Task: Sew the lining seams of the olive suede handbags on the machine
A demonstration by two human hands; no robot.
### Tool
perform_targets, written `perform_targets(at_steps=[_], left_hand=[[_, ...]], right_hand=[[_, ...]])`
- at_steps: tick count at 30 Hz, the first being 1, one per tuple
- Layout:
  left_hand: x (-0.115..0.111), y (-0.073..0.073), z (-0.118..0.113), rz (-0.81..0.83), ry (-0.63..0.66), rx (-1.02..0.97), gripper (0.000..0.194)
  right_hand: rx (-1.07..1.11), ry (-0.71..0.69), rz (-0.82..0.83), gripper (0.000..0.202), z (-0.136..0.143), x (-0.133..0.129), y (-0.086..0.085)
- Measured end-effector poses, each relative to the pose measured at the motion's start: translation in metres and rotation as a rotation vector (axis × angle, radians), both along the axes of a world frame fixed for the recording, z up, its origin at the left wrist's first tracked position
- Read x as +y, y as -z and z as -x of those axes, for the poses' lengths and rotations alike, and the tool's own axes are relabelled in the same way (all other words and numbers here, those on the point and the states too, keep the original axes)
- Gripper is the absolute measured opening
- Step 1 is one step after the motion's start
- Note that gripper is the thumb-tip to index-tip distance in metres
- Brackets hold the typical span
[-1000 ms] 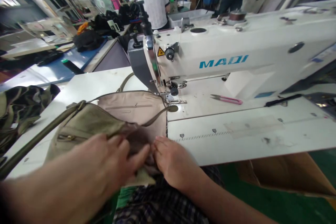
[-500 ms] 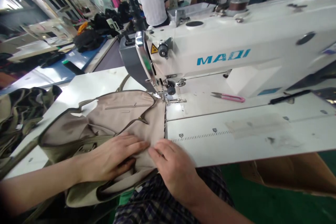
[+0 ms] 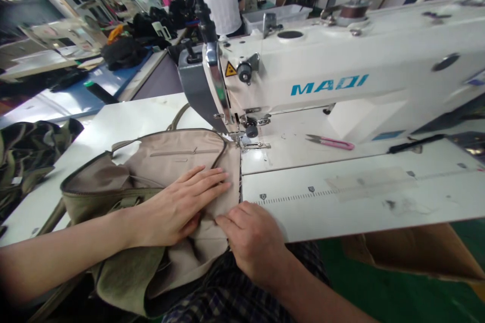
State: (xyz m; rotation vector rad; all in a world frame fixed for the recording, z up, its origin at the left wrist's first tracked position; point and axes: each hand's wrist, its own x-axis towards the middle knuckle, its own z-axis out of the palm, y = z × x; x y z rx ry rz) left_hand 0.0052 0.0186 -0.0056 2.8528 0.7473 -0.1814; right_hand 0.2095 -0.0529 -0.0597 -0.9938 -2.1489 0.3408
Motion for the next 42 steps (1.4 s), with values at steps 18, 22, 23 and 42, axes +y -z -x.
perform_targets(at_steps=[18, 22, 23, 42], left_hand=[[0.015, -0.011, -0.017, 0.025, 0.061, 0.219, 0.077], [0.017, -0.019, -0.017, 0.058, 0.061, 0.23, 0.076], [0.017, -0.022, -0.017, 0.072, 0.069, 0.232, 0.073], [0.038, -0.03, -0.033, 0.173, 0.012, 0.423, 0.069]], right_hand=[[-0.115, -0.071, 0.108, 0.045, -0.01, -0.021, -0.003], [-0.107, -0.061, -0.03, 0.036, -0.014, -0.021, 0.001], [-0.109, -0.094, -0.061, 0.035, -0.016, -0.018, 0.002], [-0.206, -0.206, -0.1, 0.034, -0.045, 0.025, 0.003]])
